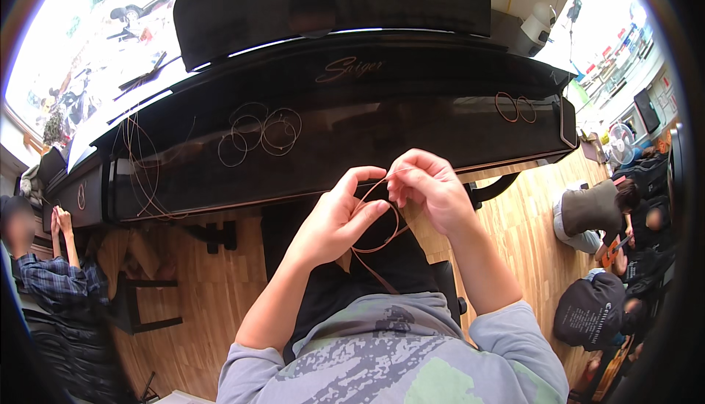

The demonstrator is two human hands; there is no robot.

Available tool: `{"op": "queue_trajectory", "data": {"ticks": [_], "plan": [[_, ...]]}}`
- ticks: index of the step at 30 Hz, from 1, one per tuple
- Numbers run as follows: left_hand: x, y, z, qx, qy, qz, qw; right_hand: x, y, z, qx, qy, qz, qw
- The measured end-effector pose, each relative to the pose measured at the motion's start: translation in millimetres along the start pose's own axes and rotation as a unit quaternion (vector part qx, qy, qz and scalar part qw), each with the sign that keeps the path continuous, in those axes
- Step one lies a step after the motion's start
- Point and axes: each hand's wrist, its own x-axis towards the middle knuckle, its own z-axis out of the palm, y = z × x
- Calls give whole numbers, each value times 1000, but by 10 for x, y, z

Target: The person bends and twists thin copper wire into circular loops by hand. They repeatedly pick up wire segments, form them into rings, and place them on the piano surface.

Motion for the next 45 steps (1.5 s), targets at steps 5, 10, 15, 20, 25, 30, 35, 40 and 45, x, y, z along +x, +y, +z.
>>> {"op": "queue_trajectory", "data": {"ticks": [5,10,15,20,25,30,35,40,45], "plan": [[-3,-35,-105,44,23,-4,999,-10,-315,-241,-49,15,-5,999],[32,-77,-196,-103,50,22,993,-116,-528,-292,-204,-46,-22,978],[71,-8,-163,-226,10,39,973,-152,-394,-225,-414,60,-93,904],[91,22,-87,-285,8,-18,958,-260,-409,12,-622,172,-352,678],[106,90,0,-246,-28,3,969,-410,-301,177,-541,-55,-303,783],[41,136,-6,-182,-85,0,980,-231,-302,118,-649,100,-388,647],[-10,203,-67,-114,-73,31,990,-176,-316,-43,-526,-31,-298,796],[34,228,-7,-108,21,88,990,-251,-201,-29,-324,-47,-154,932],[16,271,34,-150,-28,98,983,-204,-137,8,-307,-87,-205,925]]}}
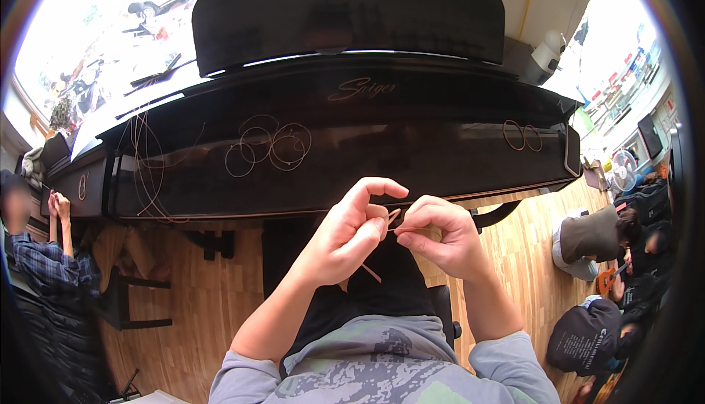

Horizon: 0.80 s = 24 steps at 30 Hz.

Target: The person bends and twists thin copper wire into circular loops by hand. They repeatedly pick up wire segments, form them into rings, and place them on the piano surface.

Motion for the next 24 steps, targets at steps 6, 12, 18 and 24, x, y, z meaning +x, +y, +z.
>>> {"op": "queue_trajectory", "data": {"ticks": [6,12,18,24], "plan": [[21,-18,-5,105,37,49,993,-15,-65,17,288,60,165,941],[-18,-69,-45,-11,3,30,999,33,6,68,20,45,150,988],[68,-71,29,189,115,21,975,53,58,154,-292,163,-36,942],[59,-222,46,348,148,58,924,49,119,207,-380,216,-69,897]]}}
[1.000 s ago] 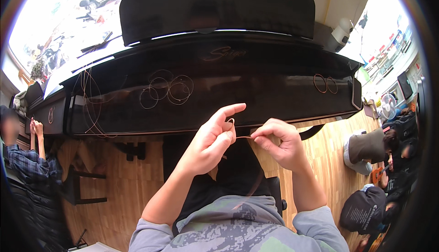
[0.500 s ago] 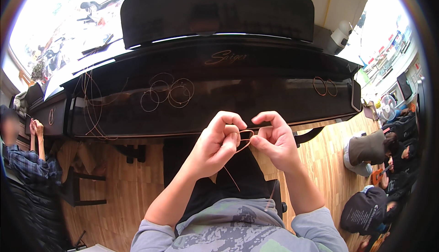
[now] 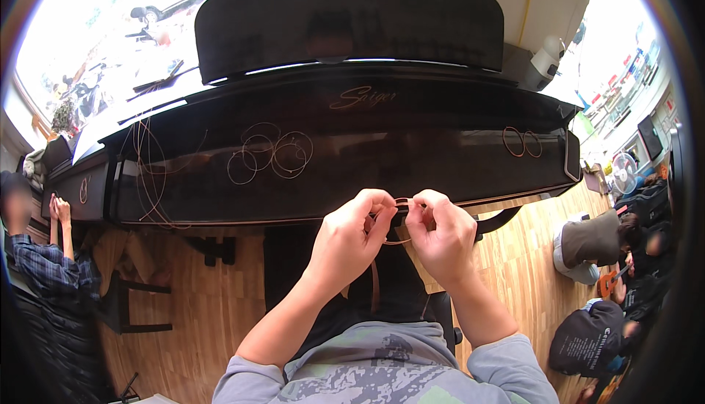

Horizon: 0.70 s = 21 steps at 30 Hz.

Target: The person bends and twists thin copper wire into circular loops by hand. They repeatedly pick up wire segments, form them into rings, and place them on the piano surface.

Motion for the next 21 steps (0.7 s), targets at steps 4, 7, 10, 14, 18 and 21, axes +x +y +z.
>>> {"op": "queue_trajectory", "data": {"ticks": [4,7,10,14,18,21], "plan": [[30,8,-3,19,-32,42,998,27,-46,-41,140,-71,94,983],[13,-20,-34,44,-36,44,997,63,49,-115,434,-177,278,839],[31,-117,-23,102,34,147,983,118,61,-174,490,-213,288,794],[18,17,-79,42,18,38,998,94,120,-229,520,-234,303,763],[47,9,-122,-18,25,-9,999,86,116,-240,540,-215,300,756],[59,35,-161,-12,34,-21,999,91,180,-280,535,-204,292,766]]}}
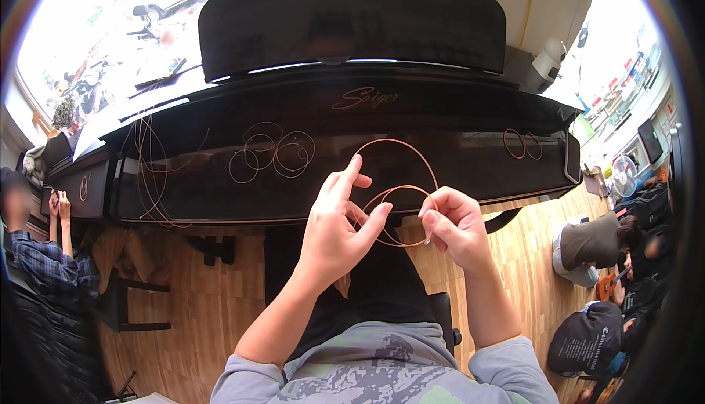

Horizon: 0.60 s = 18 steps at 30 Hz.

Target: The person bends and twists thin copper wire into circular loops by hand. They repeatedly pick up wire segments, form them into rings, and place them on the piano surface.

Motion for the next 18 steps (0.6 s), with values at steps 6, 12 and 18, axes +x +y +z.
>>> {"op": "queue_trajectory", "data": {"ticks": [6,12,18], "plan": [[-45,-29,3,-31,-14,18,999,51,41,-88,-86,103,-110,985],[-121,34,31,2,-30,43,999,74,14,-133,-38,170,-163,971],[-342,142,-34,100,-106,82,986,101,39,-166,-50,219,-234,946]]}}
